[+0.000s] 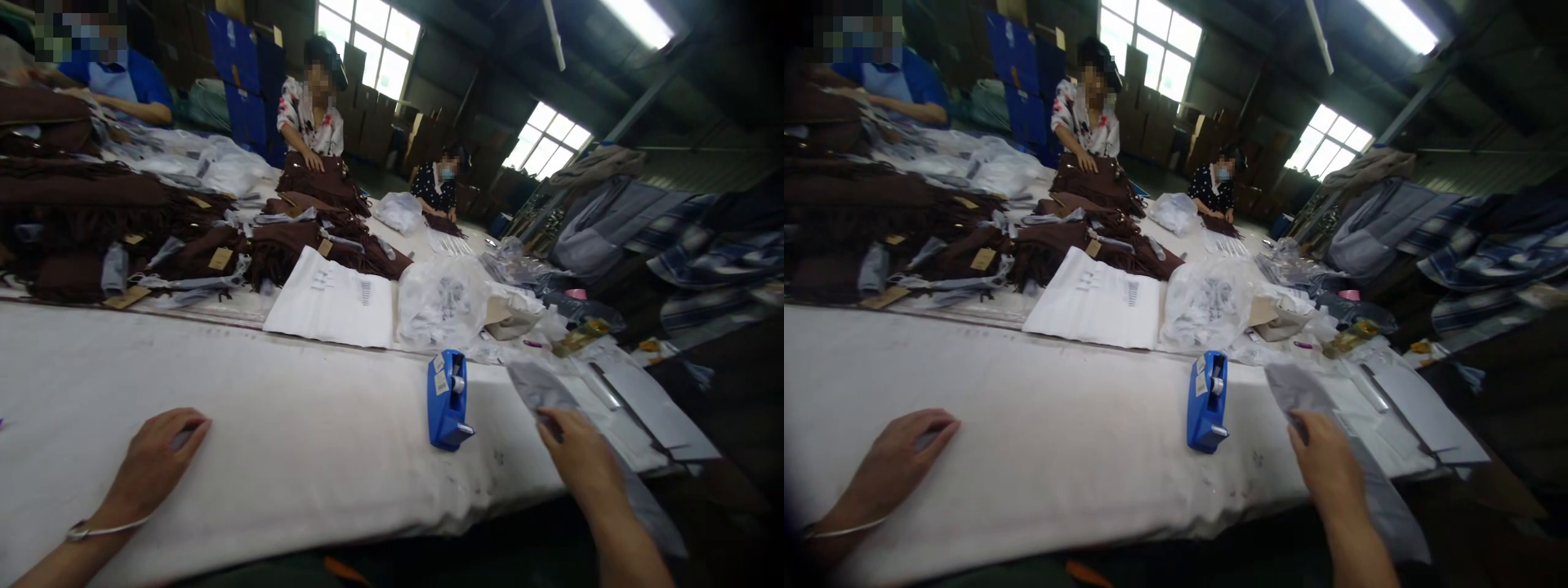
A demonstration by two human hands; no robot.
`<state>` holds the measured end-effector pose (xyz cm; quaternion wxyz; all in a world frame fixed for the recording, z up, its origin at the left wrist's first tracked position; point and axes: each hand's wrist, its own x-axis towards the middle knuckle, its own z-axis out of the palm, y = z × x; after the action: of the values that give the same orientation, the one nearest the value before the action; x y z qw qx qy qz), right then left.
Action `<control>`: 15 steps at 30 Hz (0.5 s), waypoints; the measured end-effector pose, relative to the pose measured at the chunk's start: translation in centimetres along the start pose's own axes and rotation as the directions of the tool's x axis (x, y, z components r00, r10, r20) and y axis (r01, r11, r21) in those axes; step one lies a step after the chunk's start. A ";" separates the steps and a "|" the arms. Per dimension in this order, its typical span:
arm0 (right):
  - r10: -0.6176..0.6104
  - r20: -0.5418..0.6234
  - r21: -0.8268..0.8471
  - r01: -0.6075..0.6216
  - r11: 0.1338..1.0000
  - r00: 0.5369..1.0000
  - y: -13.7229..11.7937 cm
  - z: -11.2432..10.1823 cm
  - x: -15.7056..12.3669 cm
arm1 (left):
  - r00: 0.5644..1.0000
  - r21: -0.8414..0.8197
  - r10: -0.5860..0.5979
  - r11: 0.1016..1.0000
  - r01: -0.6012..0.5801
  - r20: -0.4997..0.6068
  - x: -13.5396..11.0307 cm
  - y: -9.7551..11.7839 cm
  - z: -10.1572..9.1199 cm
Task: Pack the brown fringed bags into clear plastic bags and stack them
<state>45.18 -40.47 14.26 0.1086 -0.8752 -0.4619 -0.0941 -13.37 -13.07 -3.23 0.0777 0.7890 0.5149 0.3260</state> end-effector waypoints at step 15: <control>0.217 -0.028 -0.242 -0.217 0.946 0.976 3.9 17.3 -3.7 | 0.996 0.006 0.082 0.997 -0.081 -0.040 -0.6 -0.4 0.5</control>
<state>47.50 -40.75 -3.77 0.0103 -0.9274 -0.3476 -0.1381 -13.55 -13.34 -4.08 0.0522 0.8028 0.4845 0.3435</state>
